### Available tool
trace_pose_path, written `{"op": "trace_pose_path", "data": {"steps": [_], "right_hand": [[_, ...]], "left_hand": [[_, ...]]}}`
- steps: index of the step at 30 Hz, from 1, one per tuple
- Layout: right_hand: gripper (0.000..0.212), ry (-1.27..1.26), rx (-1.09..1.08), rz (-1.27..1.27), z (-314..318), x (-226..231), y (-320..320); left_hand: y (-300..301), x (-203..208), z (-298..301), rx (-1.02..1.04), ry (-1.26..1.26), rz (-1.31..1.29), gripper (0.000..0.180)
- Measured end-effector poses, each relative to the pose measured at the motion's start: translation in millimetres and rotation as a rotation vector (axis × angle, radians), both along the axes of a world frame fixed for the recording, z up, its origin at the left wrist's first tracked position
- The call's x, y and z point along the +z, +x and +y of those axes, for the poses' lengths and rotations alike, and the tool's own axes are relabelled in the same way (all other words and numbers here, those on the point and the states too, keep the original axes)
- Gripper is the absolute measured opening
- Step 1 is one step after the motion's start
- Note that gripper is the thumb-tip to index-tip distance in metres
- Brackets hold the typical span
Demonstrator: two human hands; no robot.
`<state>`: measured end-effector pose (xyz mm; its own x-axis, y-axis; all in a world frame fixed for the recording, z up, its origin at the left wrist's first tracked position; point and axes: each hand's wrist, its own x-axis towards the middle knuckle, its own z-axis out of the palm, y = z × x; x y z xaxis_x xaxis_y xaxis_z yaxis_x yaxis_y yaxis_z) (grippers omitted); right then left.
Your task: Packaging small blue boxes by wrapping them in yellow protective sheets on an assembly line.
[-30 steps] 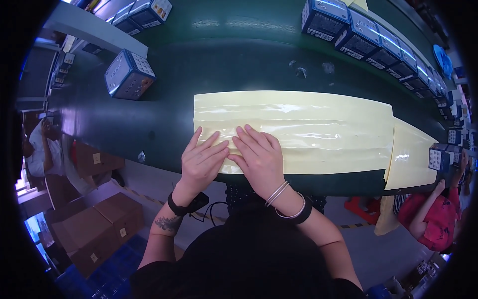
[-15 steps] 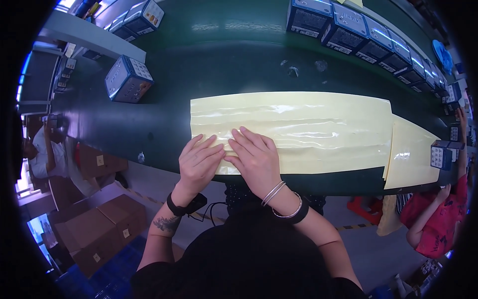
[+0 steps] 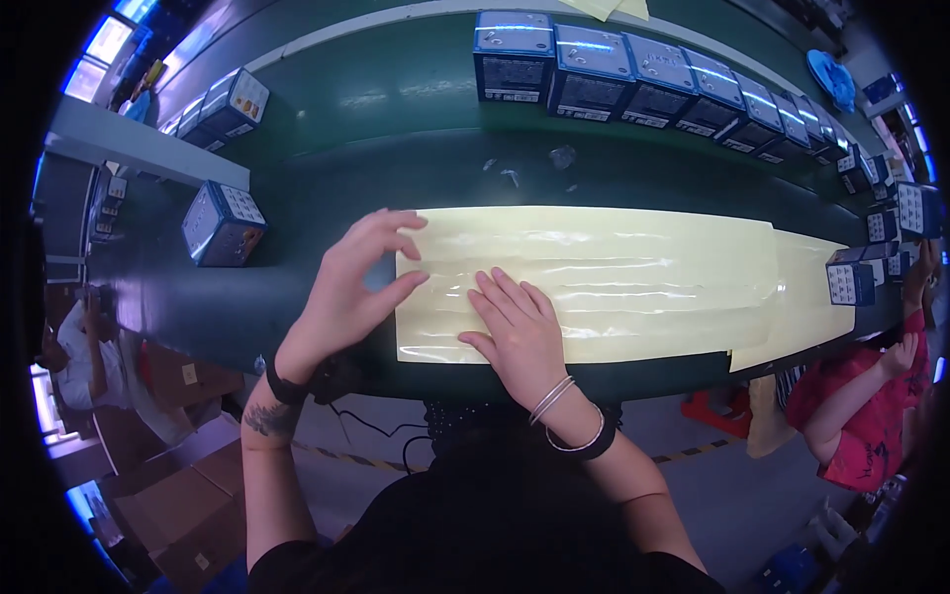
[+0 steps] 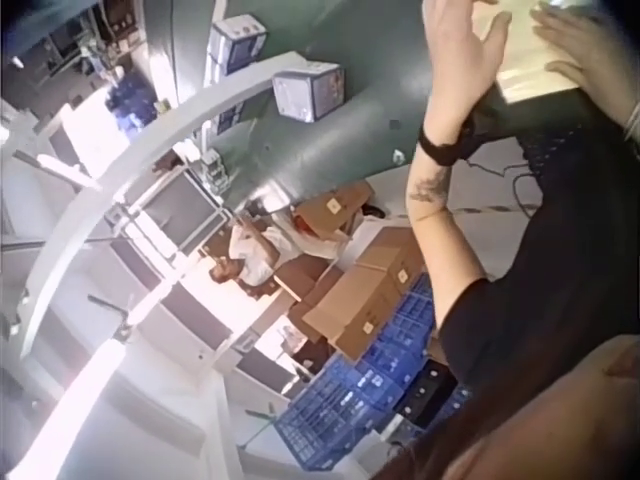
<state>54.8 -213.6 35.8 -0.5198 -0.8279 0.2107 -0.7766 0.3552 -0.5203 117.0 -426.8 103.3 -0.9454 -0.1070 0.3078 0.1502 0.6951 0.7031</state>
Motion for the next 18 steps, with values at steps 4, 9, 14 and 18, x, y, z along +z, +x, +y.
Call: {"op": "trace_pose_path", "data": {"steps": [4, 9, 14, 18], "right_hand": [[0.048, -0.014, -0.048, -0.017, 8.1, 0.0, -7.8], [0.046, -0.026, -0.029, -0.043, 11.3, -0.7, -9.6], [0.045, -0.040, -0.026, -0.077, 16.0, -0.5, -13.1], [0.044, -0.031, -0.015, -0.088, 18.3, 1.9, -17.2]], "left_hand": [[-112.4, -2.0, -22.1, -0.028, -0.169, 0.103, 0.019], [-201.5, -9.5, -42.0, 0.040, -0.337, 0.257, 0.015], [-218.8, -18.8, -43.7, 0.099, -0.444, 0.375, 0.014], [-218.4, -27.4, -40.9, 0.150, -0.456, 0.521, 0.017]]}}
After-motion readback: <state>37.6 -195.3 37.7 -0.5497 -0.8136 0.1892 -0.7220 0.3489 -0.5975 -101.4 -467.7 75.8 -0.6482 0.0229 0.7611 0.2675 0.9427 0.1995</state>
